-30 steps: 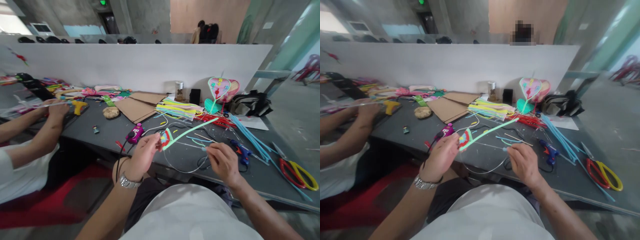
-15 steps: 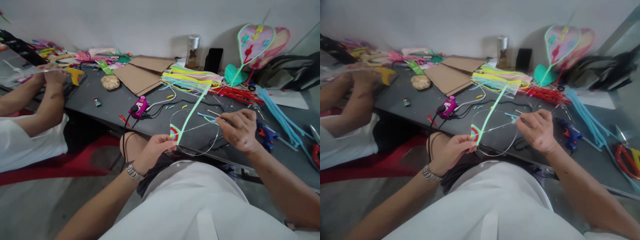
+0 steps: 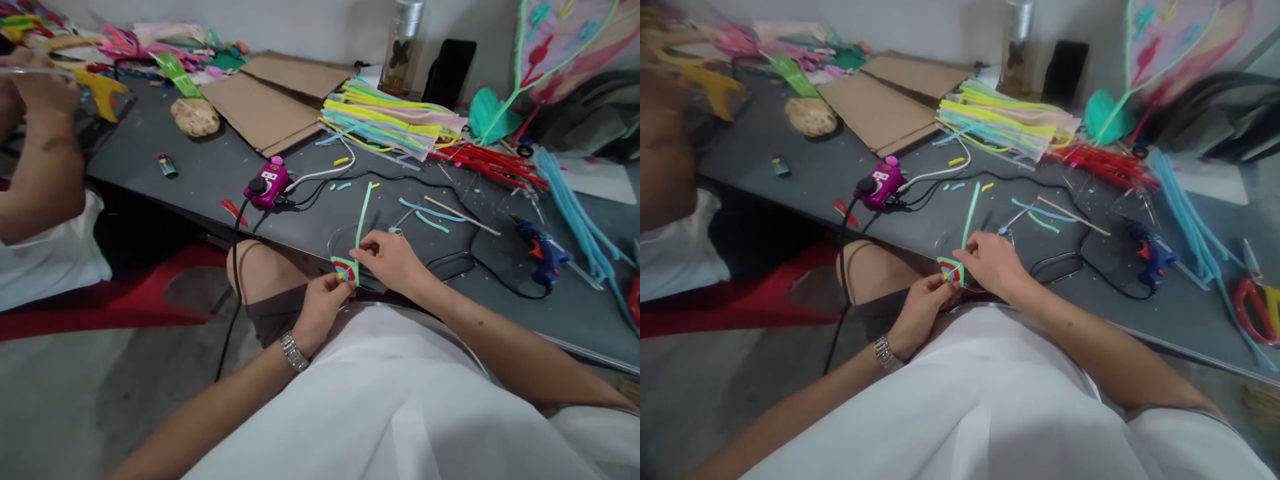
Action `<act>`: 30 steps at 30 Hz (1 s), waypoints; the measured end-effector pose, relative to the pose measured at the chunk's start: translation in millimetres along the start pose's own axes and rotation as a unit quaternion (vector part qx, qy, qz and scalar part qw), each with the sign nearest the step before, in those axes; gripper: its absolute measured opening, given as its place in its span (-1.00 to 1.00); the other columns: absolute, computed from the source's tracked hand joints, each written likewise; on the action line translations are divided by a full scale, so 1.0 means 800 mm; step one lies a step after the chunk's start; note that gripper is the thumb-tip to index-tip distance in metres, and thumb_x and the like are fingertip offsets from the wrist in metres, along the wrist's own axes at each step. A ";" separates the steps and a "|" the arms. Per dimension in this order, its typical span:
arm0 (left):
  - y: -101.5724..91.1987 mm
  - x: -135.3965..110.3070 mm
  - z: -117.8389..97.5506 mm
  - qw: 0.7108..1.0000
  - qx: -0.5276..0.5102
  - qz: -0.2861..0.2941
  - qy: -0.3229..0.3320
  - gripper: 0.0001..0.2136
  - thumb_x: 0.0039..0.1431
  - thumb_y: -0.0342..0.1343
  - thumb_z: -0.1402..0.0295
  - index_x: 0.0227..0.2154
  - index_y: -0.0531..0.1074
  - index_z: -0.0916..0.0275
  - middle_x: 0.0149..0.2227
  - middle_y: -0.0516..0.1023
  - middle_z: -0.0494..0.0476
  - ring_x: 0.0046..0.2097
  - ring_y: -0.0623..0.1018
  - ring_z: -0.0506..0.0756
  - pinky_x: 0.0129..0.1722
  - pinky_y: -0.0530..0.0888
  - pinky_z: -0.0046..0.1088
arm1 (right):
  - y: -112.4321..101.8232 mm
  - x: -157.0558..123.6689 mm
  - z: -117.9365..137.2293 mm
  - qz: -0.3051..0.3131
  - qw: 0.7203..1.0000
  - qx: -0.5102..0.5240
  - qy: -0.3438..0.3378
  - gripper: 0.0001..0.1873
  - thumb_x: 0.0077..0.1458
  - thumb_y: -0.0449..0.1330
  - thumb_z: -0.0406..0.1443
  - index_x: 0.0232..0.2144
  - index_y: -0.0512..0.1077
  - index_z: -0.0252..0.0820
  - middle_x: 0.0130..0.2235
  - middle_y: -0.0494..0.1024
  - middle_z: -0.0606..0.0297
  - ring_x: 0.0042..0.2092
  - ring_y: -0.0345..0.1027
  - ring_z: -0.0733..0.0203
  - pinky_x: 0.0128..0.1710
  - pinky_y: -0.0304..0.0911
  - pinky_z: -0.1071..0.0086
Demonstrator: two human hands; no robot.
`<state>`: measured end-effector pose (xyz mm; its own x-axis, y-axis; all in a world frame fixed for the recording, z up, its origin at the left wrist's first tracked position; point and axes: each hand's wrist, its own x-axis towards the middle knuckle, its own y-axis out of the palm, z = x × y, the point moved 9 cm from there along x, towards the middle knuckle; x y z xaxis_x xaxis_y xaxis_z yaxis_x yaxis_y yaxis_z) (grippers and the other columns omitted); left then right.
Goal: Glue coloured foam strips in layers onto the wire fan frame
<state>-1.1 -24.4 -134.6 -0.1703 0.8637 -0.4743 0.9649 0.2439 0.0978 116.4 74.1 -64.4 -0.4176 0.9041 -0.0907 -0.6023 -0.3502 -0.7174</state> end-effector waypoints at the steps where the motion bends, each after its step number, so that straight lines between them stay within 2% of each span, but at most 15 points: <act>1: 0.001 0.000 0.001 1.000 0.002 0.002 -0.002 -0.76 -0.11 0.30 0.20 -0.53 0.47 0.29 -0.56 0.44 -0.02 -0.49 0.28 -0.04 -0.45 0.18 -0.49 | 0.005 0.003 0.001 0.007 1.000 0.003 0.011 -0.82 0.13 0.31 -0.21 -0.42 0.51 -0.19 -0.47 0.54 0.34 -0.43 0.28 0.29 -0.38 0.12 0.38; 6: 0.006 0.002 0.000 0.999 0.023 0.026 0.002 -0.76 -0.06 0.29 0.20 -0.51 0.51 0.31 -0.52 0.47 0.02 -0.45 0.32 -0.02 -0.40 0.23 -0.48 | 0.011 0.011 -0.003 0.016 0.998 0.049 0.035 -0.81 0.02 0.36 -0.27 -0.53 0.44 -0.17 -0.55 0.43 0.44 -0.50 0.18 0.35 -0.44 0.06 0.41; 8: 0.007 0.004 0.000 0.999 0.027 0.032 0.011 -0.77 -0.03 0.28 0.21 -0.49 0.52 0.31 -0.50 0.49 0.03 -0.43 0.35 -0.01 -0.38 0.25 -0.47 | 0.014 0.009 -0.003 0.017 0.997 0.075 0.025 -0.81 0.00 0.35 -0.29 -0.55 0.41 -0.16 -0.57 0.40 0.45 -0.51 0.17 0.35 -0.46 0.06 0.41; 12: 0.003 0.009 0.006 1.000 0.012 0.016 0.009 -0.77 -0.04 0.28 0.20 -0.50 0.51 0.30 -0.53 0.47 0.00 -0.45 0.35 -0.01 -0.40 0.25 -0.48 | 0.018 -0.003 -0.002 0.011 0.987 0.156 -0.027 -0.87 0.08 0.28 -0.29 -0.48 0.45 -0.15 -0.49 0.47 0.41 -0.45 0.26 0.32 -0.43 0.14 0.42; 15: 0.001 0.013 0.010 1.000 -0.007 0.006 0.005 -0.75 -0.04 0.29 0.19 -0.53 0.48 0.30 -0.56 0.42 -0.04 -0.49 0.28 -0.05 -0.44 0.20 -0.49 | 0.017 -0.017 -0.011 0.001 0.975 0.222 -0.016 -0.90 0.11 0.27 -0.26 -0.41 0.52 -0.15 -0.46 0.51 0.39 -0.43 0.31 0.30 -0.40 0.22 0.41; 19: 0.002 0.014 0.011 0.999 -0.032 0.002 0.007 -0.75 -0.02 0.28 0.23 -0.58 0.40 0.28 -0.59 0.34 -0.09 -0.50 0.23 -0.07 -0.45 0.17 -0.50 | 0.017 -0.030 -0.015 -0.002 0.957 0.291 -0.009 -0.86 0.12 0.28 -0.23 -0.42 0.53 -0.17 -0.44 0.50 0.37 -0.44 0.31 0.30 -0.44 0.24 0.41; 22: 0.003 0.012 0.013 0.999 -0.042 -0.001 -0.004 -0.75 -0.02 0.26 0.25 -0.61 0.36 0.26 -0.60 0.33 -0.08 -0.50 0.24 -0.06 -0.45 0.17 -0.49 | 0.015 -0.033 -0.016 -0.003 0.964 0.267 -0.009 -0.85 0.15 0.27 -0.22 -0.40 0.54 -0.16 -0.44 0.50 0.36 -0.43 0.33 0.28 -0.42 0.24 0.39; 26: 0.006 0.009 0.009 0.999 -0.041 0.009 -0.003 -0.81 -0.04 0.24 0.26 -0.55 0.44 0.27 -0.57 0.38 -0.07 -0.49 0.25 -0.05 -0.45 0.18 -0.48 | 0.007 -0.034 -0.013 -0.022 0.984 0.175 -0.035 -0.81 0.22 0.23 -0.20 -0.38 0.54 -0.16 -0.42 0.53 0.35 -0.43 0.33 0.28 -0.40 0.20 0.38; 30: 0.010 0.008 0.005 0.999 -0.032 0.022 -0.004 -0.85 -0.10 0.23 0.28 -0.54 0.46 0.27 -0.59 0.35 -0.09 -0.49 0.25 -0.05 -0.43 0.20 -0.48 | 0.005 -0.037 -0.008 -0.034 0.988 0.139 -0.062 -0.82 0.24 0.21 -0.23 -0.38 0.53 -0.15 -0.42 0.54 0.34 -0.42 0.32 0.27 -0.39 0.18 0.37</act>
<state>6.2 -18.5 -140.6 -0.1266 0.8707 -0.4752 0.9566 0.2339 0.1737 130.6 47.7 -69.4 -0.4400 0.8967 0.0491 -0.7880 -0.3593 -0.4999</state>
